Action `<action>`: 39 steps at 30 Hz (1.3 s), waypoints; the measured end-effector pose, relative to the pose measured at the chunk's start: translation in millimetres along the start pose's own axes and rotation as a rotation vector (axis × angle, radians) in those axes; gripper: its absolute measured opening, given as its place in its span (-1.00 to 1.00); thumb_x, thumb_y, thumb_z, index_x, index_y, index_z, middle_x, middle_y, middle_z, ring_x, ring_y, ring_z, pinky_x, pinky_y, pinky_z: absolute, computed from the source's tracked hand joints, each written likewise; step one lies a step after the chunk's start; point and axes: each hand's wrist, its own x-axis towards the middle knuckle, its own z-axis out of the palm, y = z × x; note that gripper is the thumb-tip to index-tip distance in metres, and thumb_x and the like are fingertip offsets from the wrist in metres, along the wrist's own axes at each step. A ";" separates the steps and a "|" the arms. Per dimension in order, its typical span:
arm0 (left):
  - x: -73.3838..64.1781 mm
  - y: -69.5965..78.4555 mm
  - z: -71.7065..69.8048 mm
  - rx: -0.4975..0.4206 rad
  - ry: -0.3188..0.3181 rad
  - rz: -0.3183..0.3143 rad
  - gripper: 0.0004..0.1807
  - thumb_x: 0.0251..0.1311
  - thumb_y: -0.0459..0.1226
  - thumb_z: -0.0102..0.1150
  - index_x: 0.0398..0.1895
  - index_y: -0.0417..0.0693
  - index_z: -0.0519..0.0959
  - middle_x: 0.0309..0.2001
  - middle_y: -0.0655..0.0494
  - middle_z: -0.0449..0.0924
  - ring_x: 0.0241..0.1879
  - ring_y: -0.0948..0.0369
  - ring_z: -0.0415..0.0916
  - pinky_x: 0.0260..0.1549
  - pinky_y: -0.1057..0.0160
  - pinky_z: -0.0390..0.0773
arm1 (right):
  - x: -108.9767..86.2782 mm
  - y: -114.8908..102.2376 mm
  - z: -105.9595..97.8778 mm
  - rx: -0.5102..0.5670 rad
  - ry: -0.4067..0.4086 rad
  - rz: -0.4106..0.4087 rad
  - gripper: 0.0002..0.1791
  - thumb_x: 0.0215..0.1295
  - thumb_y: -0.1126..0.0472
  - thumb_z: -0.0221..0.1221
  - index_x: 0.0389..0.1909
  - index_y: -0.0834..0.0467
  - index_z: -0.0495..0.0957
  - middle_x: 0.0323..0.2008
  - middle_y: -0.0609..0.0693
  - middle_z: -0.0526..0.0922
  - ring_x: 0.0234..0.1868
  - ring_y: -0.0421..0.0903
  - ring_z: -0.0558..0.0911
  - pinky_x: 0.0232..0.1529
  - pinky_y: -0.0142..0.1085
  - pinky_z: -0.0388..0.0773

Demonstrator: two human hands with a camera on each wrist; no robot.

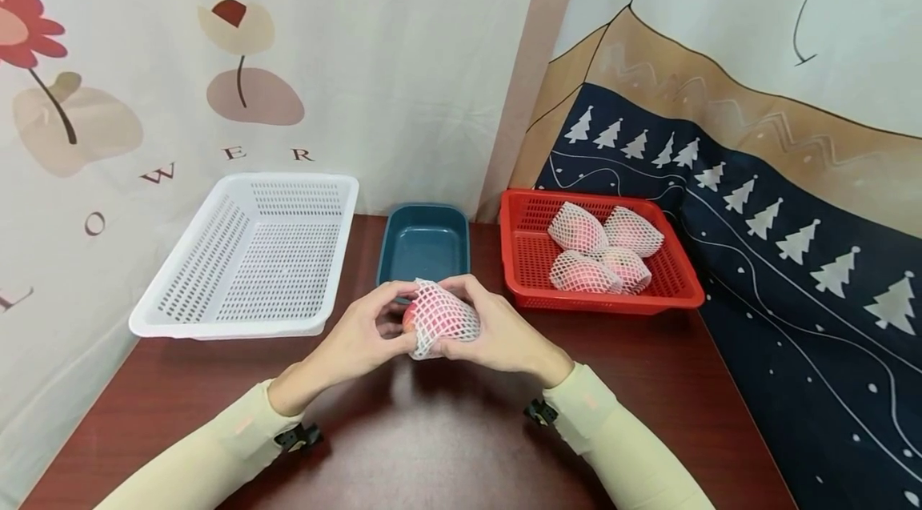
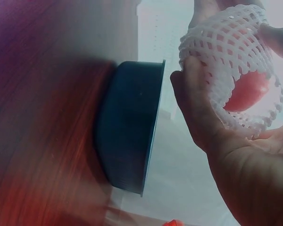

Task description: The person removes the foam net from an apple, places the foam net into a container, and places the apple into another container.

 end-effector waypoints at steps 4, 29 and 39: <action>-0.7 0.4 -0.6 -0.005 0.005 -0.007 -0.34 0.32 -0.38 0.57 0.48 -0.06 0.63 0.31 -0.05 0.71 0.21 0.00 0.83 0.14 0.19 0.90 | 0.6 -2.0 -0.8 -0.005 -0.007 0.001 -0.08 0.35 0.00 0.61 0.65 -0.16 0.37 0.47 -0.10 0.67 0.30 -0.08 0.71 0.28 -0.28 0.82; -2.6 -5.6 -6.5 -0.020 0.034 0.009 -0.29 0.30 -0.38 0.59 0.52 -0.06 0.60 0.39 -0.10 0.73 0.10 0.06 0.80 0.11 0.24 0.89 | 3.1 -13.4 -10.3 -0.180 -0.001 -0.088 -0.14 0.43 -0.17 0.60 0.68 -0.25 0.49 0.46 -0.25 0.69 0.30 -0.19 0.72 0.32 -0.18 0.83; -3.0 -8.5 -8.6 0.008 0.039 0.020 -0.29 0.28 -0.35 0.64 0.50 0.00 0.63 0.35 -0.03 0.76 0.14 -0.01 0.78 0.10 0.28 0.88 | 7.8 -13.3 -12.8 -0.195 0.035 -0.154 -0.34 0.45 -0.04 0.62 0.52 -0.20 0.67 0.31 -0.22 0.80 0.18 -0.22 0.76 0.18 -0.18 0.89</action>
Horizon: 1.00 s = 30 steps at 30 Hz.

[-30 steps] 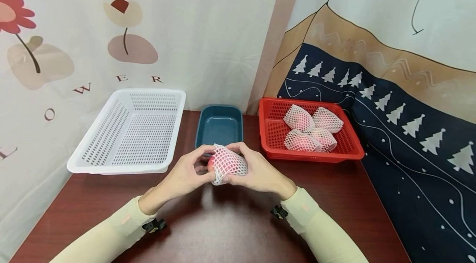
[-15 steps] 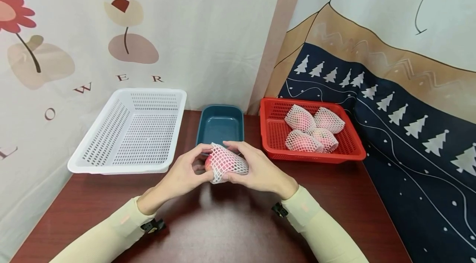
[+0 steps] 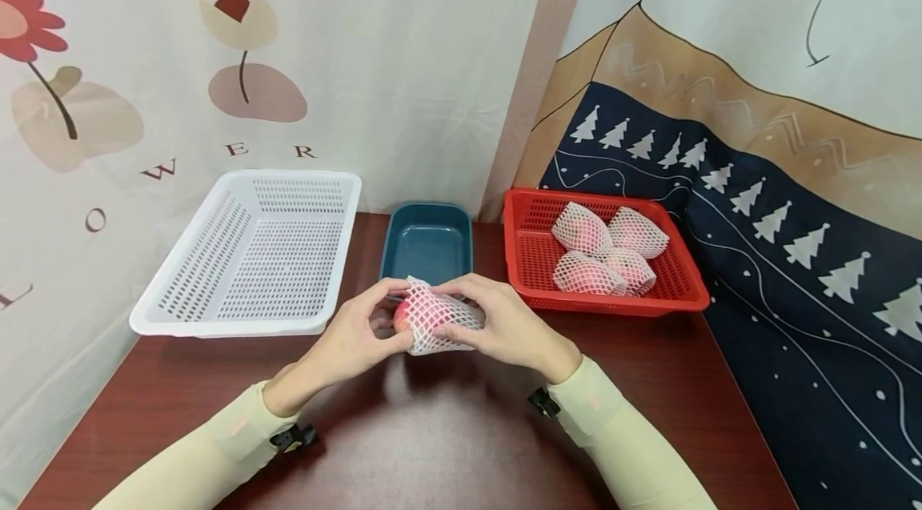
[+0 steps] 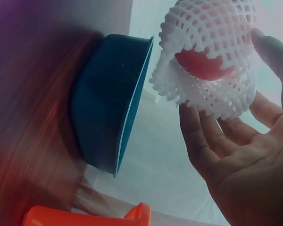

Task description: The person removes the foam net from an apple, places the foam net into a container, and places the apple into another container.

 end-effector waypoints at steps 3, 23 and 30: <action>-0.2 0.5 -0.4 0.011 0.006 0.003 -0.29 0.28 -0.35 0.64 0.50 -0.02 0.63 0.35 -0.04 0.77 0.15 -0.02 0.78 0.10 0.27 0.88 | -0.1 0.2 -1.5 0.004 0.018 -0.011 -0.39 0.44 0.00 0.63 0.47 -0.17 0.73 0.24 -0.19 0.83 0.12 -0.22 0.77 0.12 -0.19 0.90; -1.0 -1.5 -3.9 0.020 0.048 0.026 -0.27 0.33 -0.20 0.72 0.54 0.12 0.63 0.34 0.05 0.77 0.16 0.07 0.77 0.05 0.23 0.86 | -5.4 0.9 -7.8 -0.073 0.086 0.015 -0.64 0.49 0.19 0.58 0.24 -0.07 0.84 0.05 -0.14 0.93 -0.12 -0.23 0.76 -0.07 -0.21 0.88; -0.8 -1.3 -6.4 0.015 0.056 0.003 -0.26 0.35 -0.16 0.73 0.55 0.11 0.61 0.36 0.05 0.75 0.13 0.12 0.76 0.04 0.29 0.84 | -5.1 1.6 -10.4 -0.098 0.098 0.035 -0.65 0.49 0.20 0.59 0.21 -0.08 0.84 -0.03 -0.14 0.94 -0.26 -0.21 0.69 -0.25 -0.34 0.76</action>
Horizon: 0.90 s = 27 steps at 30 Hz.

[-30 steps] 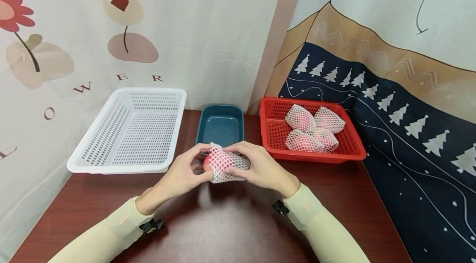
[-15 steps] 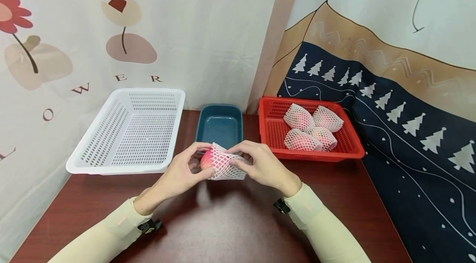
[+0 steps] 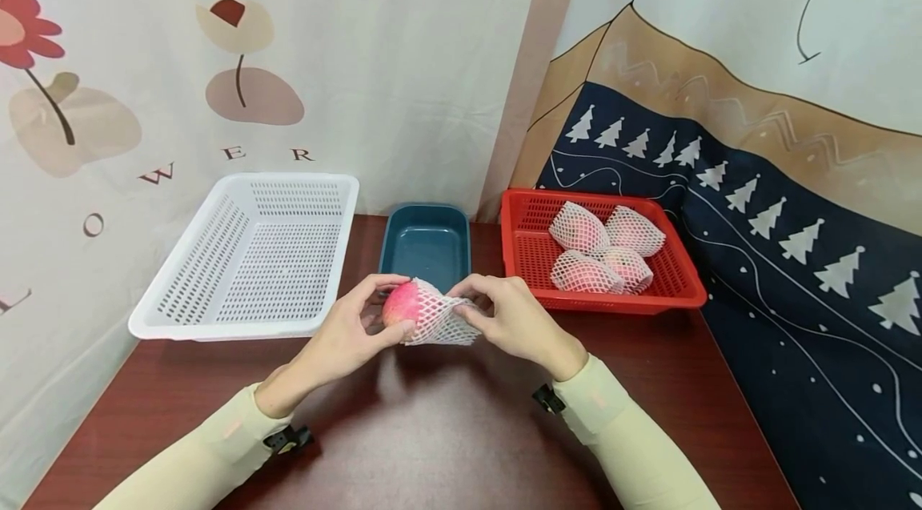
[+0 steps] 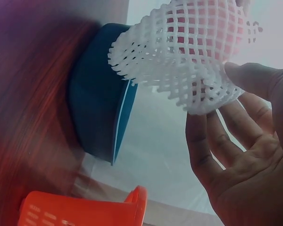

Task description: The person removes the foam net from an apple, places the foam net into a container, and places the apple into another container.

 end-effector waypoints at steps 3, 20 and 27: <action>-0.2 -0.5 -1.3 0.007 0.007 -0.001 -0.25 0.36 -0.14 0.72 0.56 0.07 0.60 0.36 0.02 0.74 0.13 0.12 0.74 0.04 0.30 0.83 | -0.6 0.9 -0.5 -0.004 0.003 0.009 -0.66 0.48 0.21 0.59 0.21 -0.08 0.84 -0.04 -0.12 0.95 -0.29 -0.20 0.68 -0.30 -0.35 0.74; -1.6 -1.6 -7.0 0.019 0.047 -0.016 -0.26 0.40 -0.14 0.67 0.58 0.02 0.58 0.36 -0.07 0.68 0.26 -0.05 0.73 0.14 0.26 0.85 | -2.2 5.0 -11.4 -0.041 0.038 0.074 -0.64 0.43 0.29 0.60 0.16 -0.07 0.85 0.03 -0.04 0.96 -0.17 -0.17 0.77 -0.19 -0.34 0.82; -3.3 -5.4 -8.6 0.017 0.037 -0.032 -0.28 0.42 -0.11 0.64 0.57 0.05 0.57 0.36 -0.05 0.68 0.30 -0.05 0.71 0.16 0.26 0.84 | 0.4 6.4 -20.1 -0.106 0.070 0.078 -0.67 0.45 0.26 0.60 0.16 -0.03 0.86 0.00 -0.06 0.96 -0.18 -0.19 0.77 -0.14 -0.32 0.84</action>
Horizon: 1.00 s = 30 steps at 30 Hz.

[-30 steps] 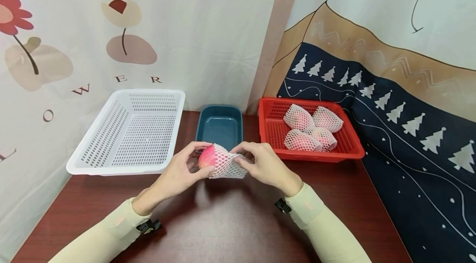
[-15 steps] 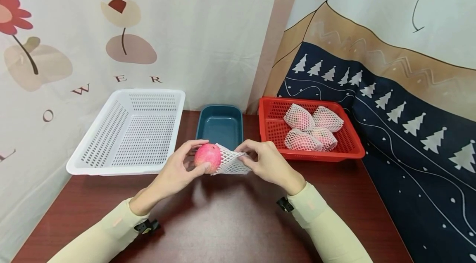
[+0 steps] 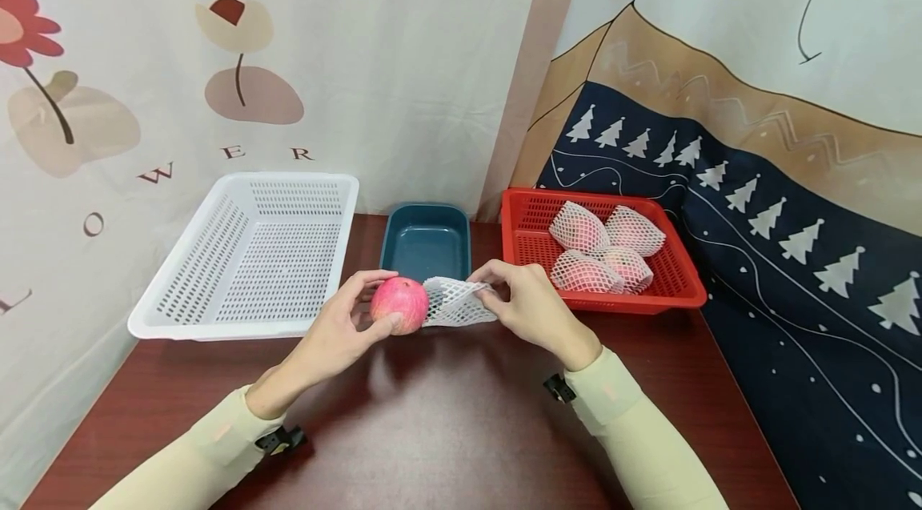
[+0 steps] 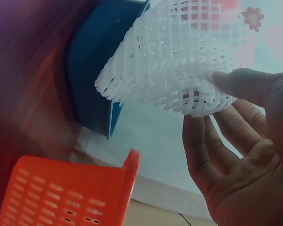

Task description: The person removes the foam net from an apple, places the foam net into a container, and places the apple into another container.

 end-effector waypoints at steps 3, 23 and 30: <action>-0.7 -0.2 -0.9 0.001 -0.001 -0.005 -0.28 0.43 -0.11 0.64 0.58 0.05 0.56 0.36 -0.04 0.68 0.30 -0.03 0.71 0.17 0.25 0.84 | 2.7 0.3 -2.6 -0.016 0.014 -0.010 -0.70 0.46 0.26 0.59 0.14 -0.02 0.86 0.00 -0.05 0.96 -0.18 -0.17 0.80 -0.12 -0.25 0.87; -3.8 -0.3 -3.6 0.011 0.004 -0.001 -0.28 0.42 -0.16 0.64 0.57 0.03 0.55 0.36 -0.06 0.64 0.29 0.03 0.77 0.19 0.27 0.83 | 39.2 1.8 -11.8 -0.052 0.052 -0.001 -0.75 0.50 0.24 0.55 0.13 0.08 0.84 0.07 0.13 0.96 -0.16 0.01 0.90 -0.29 -0.36 0.80; -5.6 -1.3 -3.7 0.012 0.002 -0.004 -0.27 0.41 -0.13 0.65 0.57 0.04 0.55 0.35 -0.04 0.65 0.29 0.05 0.75 0.19 0.27 0.84 | 58.7 -1.1 -8.5 -0.048 0.024 -0.006 -0.76 0.54 0.24 0.52 0.14 0.09 0.84 0.06 0.14 0.97 -0.12 0.06 0.93 -0.09 -0.08 0.95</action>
